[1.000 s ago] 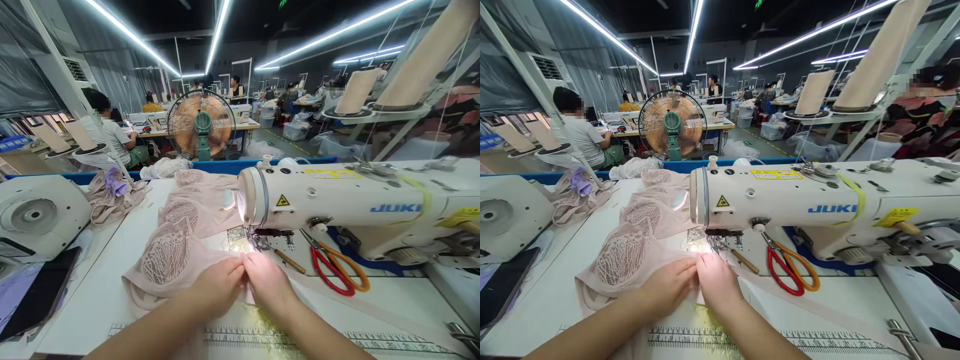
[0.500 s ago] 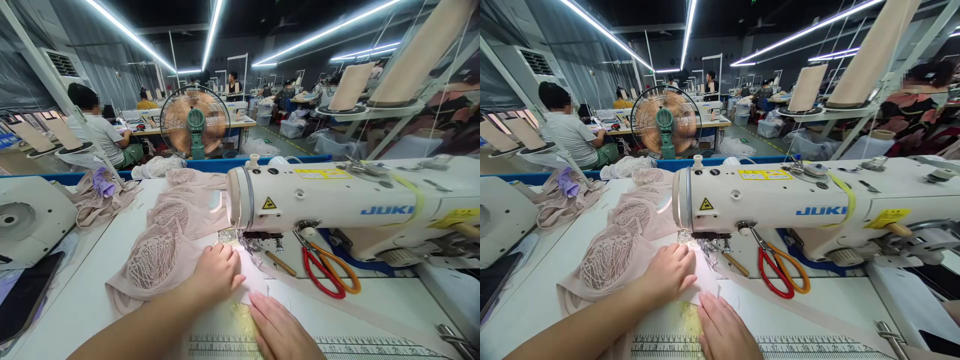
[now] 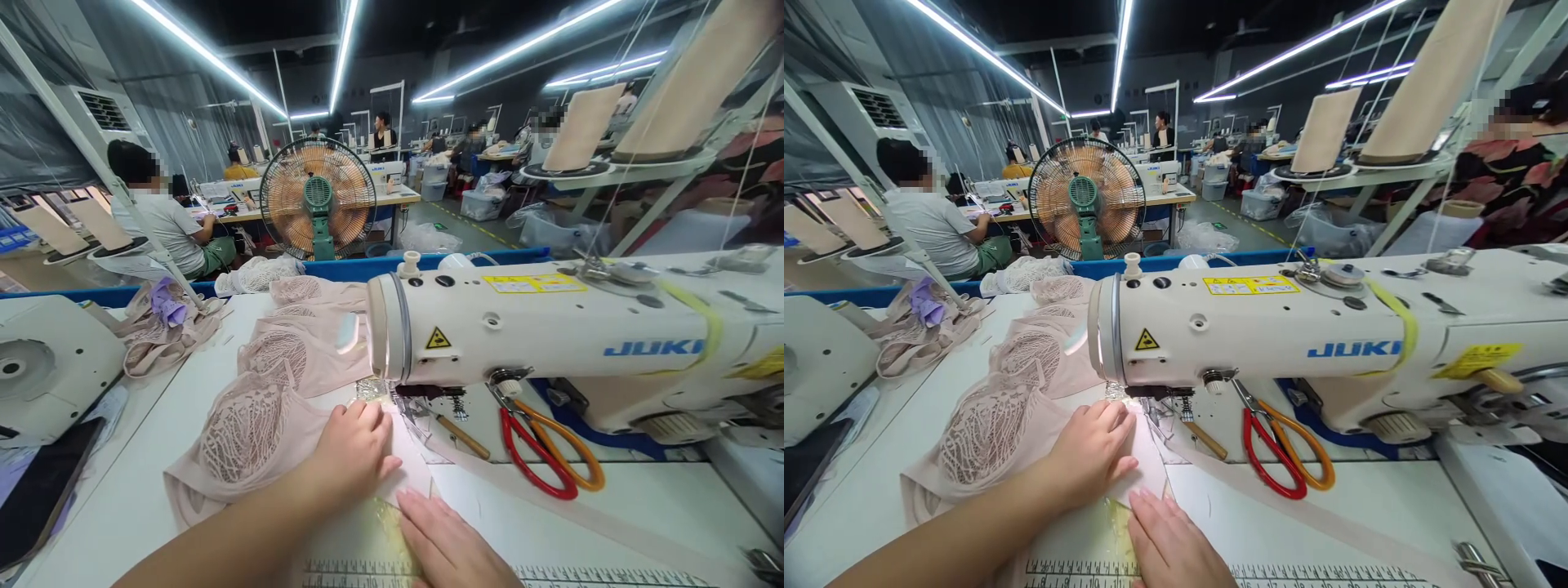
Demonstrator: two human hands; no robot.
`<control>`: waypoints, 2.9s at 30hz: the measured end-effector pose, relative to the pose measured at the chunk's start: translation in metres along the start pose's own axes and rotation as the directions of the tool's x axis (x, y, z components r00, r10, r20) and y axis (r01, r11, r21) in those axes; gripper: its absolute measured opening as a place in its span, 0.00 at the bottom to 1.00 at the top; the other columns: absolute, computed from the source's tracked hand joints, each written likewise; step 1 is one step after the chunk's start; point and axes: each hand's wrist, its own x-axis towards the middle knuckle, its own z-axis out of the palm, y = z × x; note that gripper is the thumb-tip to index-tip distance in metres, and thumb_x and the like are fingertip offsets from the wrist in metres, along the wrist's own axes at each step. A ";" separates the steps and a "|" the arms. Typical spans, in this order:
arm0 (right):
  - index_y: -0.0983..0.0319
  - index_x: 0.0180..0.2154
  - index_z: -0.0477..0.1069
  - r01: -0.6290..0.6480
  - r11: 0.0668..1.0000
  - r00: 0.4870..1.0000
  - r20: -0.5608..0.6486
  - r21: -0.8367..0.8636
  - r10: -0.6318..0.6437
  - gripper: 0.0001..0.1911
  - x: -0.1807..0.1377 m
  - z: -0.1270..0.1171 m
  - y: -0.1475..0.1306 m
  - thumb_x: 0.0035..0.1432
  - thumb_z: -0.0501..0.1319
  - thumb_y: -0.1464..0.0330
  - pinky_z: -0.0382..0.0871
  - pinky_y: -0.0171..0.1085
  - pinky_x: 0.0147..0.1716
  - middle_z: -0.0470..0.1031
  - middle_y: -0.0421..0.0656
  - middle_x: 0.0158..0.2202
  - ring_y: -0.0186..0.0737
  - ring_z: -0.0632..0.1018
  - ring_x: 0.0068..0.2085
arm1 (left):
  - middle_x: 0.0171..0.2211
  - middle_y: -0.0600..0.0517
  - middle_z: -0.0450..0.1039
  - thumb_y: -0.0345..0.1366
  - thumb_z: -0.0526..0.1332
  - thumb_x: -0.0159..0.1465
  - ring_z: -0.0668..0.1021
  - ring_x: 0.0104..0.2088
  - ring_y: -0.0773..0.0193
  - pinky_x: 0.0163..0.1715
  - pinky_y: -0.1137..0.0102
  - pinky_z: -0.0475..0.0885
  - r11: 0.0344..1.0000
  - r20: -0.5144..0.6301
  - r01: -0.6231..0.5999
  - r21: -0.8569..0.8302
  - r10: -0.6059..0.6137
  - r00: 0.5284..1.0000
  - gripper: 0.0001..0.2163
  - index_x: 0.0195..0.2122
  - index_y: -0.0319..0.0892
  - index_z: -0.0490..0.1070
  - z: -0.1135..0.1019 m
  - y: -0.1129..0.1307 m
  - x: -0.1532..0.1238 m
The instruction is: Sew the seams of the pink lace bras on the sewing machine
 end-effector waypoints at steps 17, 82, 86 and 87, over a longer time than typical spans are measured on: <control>0.64 0.46 0.70 0.051 0.999 0.998 -0.026 -0.005 -0.051 0.16 0.002 -0.002 0.003 0.62 0.52 0.62 0.71 0.33 0.46 0.75 0.46 0.47 0.40 0.76 0.46 | 0.43 0.46 0.67 0.49 0.54 0.62 0.69 0.43 0.54 0.37 0.62 0.67 0.999 -0.029 -0.037 0.002 0.037 0.999 0.20 0.50 0.41 0.63 0.004 -0.002 0.001; 0.61 0.45 0.70 -0.363 0.918 0.927 -0.042 0.161 0.374 0.14 -0.010 -0.011 0.008 0.59 0.53 0.71 0.72 0.36 0.46 0.74 0.46 0.48 0.40 0.74 0.49 | 0.56 0.46 0.65 0.25 0.51 0.62 0.68 0.53 0.54 0.49 0.58 0.68 0.965 -0.122 -0.254 0.065 0.260 0.958 0.19 0.55 0.42 0.64 0.019 -0.062 0.012; 0.58 0.38 0.71 -0.264 0.918 0.947 -0.099 0.295 0.305 0.11 0.000 0.013 -0.024 0.59 0.51 0.70 0.72 0.33 0.41 0.77 0.42 0.38 0.37 0.77 0.40 | 0.58 0.47 0.63 0.26 0.51 0.63 0.66 0.55 0.55 0.50 0.59 0.67 0.976 -0.094 -0.203 0.079 0.210 0.973 0.19 0.55 0.43 0.63 0.017 -0.063 0.018; 0.56 0.36 0.71 -0.244 0.911 0.957 -0.067 0.333 0.281 0.10 0.008 0.024 -0.038 0.60 0.51 0.68 0.73 0.31 0.37 0.77 0.39 0.34 0.36 0.77 0.35 | 0.58 0.47 0.62 0.26 0.51 0.63 0.66 0.55 0.55 0.50 0.59 0.67 0.977 -0.089 -0.194 0.085 0.201 0.975 0.19 0.55 0.43 0.63 0.017 -0.063 0.019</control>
